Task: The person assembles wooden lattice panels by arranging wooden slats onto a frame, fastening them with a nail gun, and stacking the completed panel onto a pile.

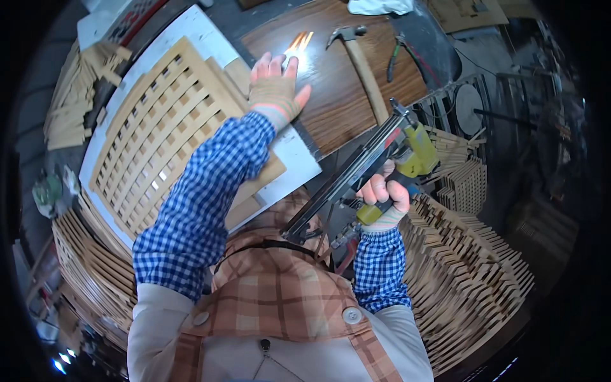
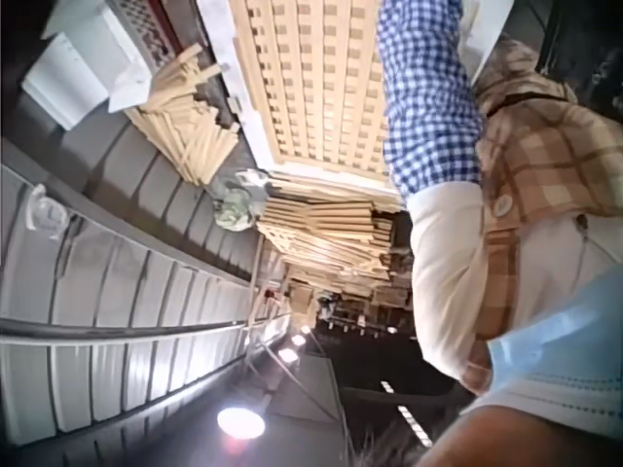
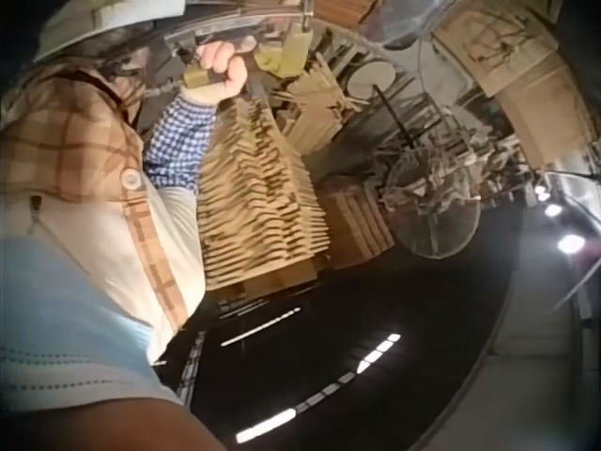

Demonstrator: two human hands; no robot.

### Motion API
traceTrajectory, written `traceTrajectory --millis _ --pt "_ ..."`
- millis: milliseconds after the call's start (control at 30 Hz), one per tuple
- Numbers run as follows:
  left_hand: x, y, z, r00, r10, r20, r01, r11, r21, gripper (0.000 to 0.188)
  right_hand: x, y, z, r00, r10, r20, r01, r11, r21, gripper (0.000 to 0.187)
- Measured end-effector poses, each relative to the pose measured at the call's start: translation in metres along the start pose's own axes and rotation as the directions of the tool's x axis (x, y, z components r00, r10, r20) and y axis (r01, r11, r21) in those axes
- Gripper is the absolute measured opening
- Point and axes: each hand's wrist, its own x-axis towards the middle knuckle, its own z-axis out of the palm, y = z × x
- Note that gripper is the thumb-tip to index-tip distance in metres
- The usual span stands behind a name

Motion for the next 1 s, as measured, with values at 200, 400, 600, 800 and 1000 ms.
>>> traceTrajectory --millis 200,400,600,800,1000 --pt "0.032 0.007 0.040 0.985 -0.032 0.169 -0.027 0.943 0.331 0.060 0.005 -0.009 -0.002 1.000 -0.019 -0.013 0.019 1.000 -0.012 0.043" --pt "-0.034 0.021 0.026 0.939 0.239 0.249 -0.307 0.907 0.289 0.065 -0.001 -0.014 -0.008 0.986 -0.078 -0.148 0.073 0.997 -0.040 0.046" --pt "-0.024 0.047 0.031 0.960 0.099 0.262 -0.145 0.976 0.165 0.076 -0.007 -0.016 -0.008 0.978 -0.086 -0.189 0.068 0.993 -0.098 0.046" --pt "-0.063 0.086 0.049 0.909 0.230 0.349 -0.275 0.958 0.085 0.054 -0.012 -0.013 -0.011 0.988 -0.093 -0.127 0.088 0.995 -0.039 0.046" --pt "-0.081 0.078 0.042 0.912 0.257 0.319 -0.155 0.937 -0.313 0.022 -0.014 -0.011 -0.019 0.998 -0.067 0.000 0.067 0.996 0.057 0.046"
